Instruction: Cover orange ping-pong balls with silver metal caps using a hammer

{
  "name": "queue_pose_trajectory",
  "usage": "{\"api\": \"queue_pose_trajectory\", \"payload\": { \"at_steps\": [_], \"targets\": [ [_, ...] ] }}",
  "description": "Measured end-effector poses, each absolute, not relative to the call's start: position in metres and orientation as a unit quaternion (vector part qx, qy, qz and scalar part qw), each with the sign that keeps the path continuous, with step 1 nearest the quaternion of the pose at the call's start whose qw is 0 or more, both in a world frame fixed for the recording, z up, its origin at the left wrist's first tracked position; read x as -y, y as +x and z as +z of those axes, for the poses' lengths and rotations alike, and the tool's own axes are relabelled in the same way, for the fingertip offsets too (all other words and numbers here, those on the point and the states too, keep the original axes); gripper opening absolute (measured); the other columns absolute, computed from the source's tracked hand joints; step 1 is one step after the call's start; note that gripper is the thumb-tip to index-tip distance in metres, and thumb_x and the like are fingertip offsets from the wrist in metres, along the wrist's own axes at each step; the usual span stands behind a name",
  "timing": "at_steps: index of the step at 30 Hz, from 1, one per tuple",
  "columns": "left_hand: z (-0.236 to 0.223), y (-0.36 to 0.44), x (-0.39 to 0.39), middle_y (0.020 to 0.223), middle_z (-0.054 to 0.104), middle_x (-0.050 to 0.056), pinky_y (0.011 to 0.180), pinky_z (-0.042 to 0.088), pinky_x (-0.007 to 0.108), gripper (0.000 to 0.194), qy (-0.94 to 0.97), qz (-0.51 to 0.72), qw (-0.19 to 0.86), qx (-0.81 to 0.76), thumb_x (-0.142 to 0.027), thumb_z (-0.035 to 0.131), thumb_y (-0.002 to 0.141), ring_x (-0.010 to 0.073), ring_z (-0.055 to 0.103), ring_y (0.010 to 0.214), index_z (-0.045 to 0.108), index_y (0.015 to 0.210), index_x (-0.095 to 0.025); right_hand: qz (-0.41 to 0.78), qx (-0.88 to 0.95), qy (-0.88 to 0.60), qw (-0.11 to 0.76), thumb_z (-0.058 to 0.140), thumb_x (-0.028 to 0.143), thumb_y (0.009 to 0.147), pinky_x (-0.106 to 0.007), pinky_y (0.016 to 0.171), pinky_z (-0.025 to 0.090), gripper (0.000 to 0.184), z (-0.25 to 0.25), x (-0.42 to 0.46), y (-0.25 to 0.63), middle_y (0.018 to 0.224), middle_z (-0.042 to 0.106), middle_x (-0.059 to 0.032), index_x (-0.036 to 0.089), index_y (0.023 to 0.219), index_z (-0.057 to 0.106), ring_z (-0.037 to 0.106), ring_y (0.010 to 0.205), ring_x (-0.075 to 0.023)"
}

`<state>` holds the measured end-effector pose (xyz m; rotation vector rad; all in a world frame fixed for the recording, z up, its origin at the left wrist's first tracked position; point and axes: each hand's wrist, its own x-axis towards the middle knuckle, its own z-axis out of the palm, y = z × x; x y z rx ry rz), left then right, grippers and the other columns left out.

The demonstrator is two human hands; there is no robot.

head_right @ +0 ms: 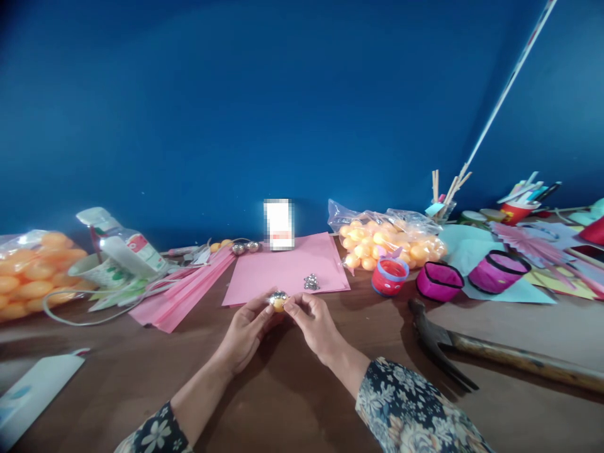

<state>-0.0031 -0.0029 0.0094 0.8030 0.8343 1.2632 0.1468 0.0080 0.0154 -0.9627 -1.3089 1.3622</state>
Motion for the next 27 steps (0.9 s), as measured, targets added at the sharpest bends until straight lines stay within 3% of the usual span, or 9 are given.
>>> {"api": "queue_pose_trajectory", "payload": {
  "at_steps": [16,27],
  "targets": [
    [0.0087,-0.004,0.0015,0.111,0.065,0.01,0.097,0.041,0.044,0.046,0.369,0.548,0.648,-0.38,-0.024,0.068,0.072,0.0232,0.061,0.1,0.056,0.117,-0.018,0.569,0.532,-0.395,0.487,0.061,0.04,0.078,-0.023,0.06,0.039,0.024,0.0134,-0.0098,0.1469,0.071,0.06,-0.0002,0.016,0.079,0.064,0.049,0.063,-0.0107],
    [0.0096,-0.0041,0.0019,0.111,0.065,0.01,0.094,0.044,0.041,0.048,0.372,0.546,0.641,-0.39,-0.024,0.069,0.071,0.0224,0.061,0.099,0.056,0.117,-0.018,0.557,0.545,-0.396,0.485,0.06,0.039,0.079,-0.021,0.055,0.034,0.024,0.0104,-0.0101,0.148,0.063,0.054,0.0022,0.015,0.077,0.062,0.043,0.058,-0.0091]
  ]
}}
